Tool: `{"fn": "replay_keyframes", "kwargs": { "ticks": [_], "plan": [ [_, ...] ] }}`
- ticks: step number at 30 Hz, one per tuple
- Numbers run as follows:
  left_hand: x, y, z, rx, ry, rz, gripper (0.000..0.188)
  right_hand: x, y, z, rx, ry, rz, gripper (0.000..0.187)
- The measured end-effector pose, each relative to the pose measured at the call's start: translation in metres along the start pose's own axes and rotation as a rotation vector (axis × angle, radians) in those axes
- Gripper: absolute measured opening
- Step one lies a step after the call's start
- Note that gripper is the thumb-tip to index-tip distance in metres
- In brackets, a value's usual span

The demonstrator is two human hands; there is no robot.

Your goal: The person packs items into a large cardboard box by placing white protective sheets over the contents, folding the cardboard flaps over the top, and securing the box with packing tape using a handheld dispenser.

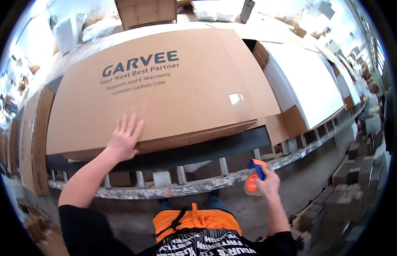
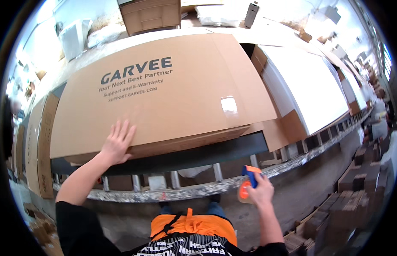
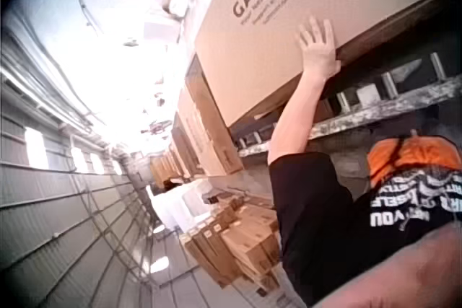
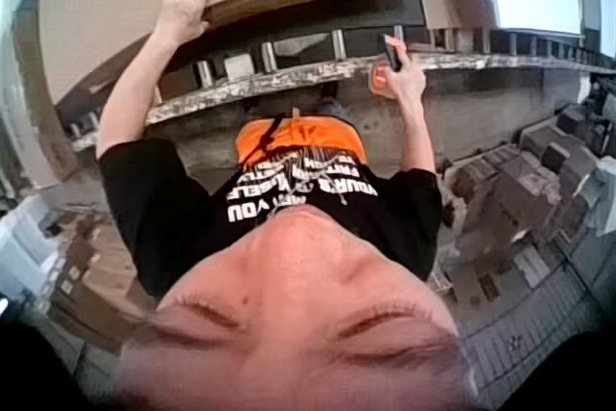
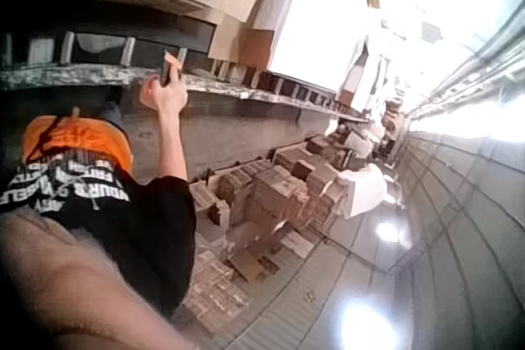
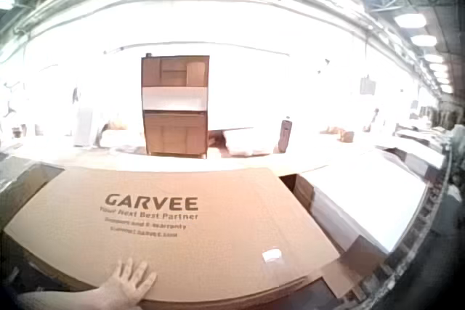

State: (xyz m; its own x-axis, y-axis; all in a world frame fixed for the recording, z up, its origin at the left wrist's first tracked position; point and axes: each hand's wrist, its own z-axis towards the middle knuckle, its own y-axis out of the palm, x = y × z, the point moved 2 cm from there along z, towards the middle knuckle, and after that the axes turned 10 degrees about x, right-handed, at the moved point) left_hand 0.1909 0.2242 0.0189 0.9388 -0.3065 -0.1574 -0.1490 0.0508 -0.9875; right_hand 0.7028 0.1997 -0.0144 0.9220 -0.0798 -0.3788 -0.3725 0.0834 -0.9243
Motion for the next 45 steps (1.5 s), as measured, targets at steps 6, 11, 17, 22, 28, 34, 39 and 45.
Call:
{"fn": "replay_keyframes", "kwargs": {
  "ticks": [6,11,17,22,28,34,39,45],
  "plan": [
    [-0.046,0.025,-0.028,0.164,0.290,0.038,0.084,-0.185,-0.027,0.018,0.130,-0.283,0.293,0.060],
    [-0.050,0.051,-0.039,0.520,0.280,-0.138,0.069,-0.386,-0.007,0.090,0.090,-0.543,-0.044,0.035],
    [-0.052,0.064,-0.043,0.607,0.264,-0.233,0.062,-0.427,0.039,0.094,-0.508,-0.369,-0.385,0.036],
    [-0.058,0.061,-0.055,0.613,0.216,-0.245,0.058,-0.348,0.060,-0.014,-0.604,-0.386,-0.376,0.038],
    [-0.052,0.060,-0.049,0.613,0.162,-0.253,0.058,-0.376,0.146,-0.007,-0.653,-0.529,-0.417,0.037],
    [-0.054,0.060,-0.083,0.632,-0.002,-0.245,0.058,-0.373,0.078,-0.003,-1.015,-0.330,0.378,0.068],
    [-0.070,0.046,-0.113,0.571,-0.216,-0.187,0.081,-0.354,0.051,0.068,-0.481,-0.194,1.142,0.068],
    [-0.205,0.062,-0.269,0.472,-0.354,0.054,0.093,-0.338,0.103,0.111,-0.166,-0.351,0.569,0.061]
  ]
}}
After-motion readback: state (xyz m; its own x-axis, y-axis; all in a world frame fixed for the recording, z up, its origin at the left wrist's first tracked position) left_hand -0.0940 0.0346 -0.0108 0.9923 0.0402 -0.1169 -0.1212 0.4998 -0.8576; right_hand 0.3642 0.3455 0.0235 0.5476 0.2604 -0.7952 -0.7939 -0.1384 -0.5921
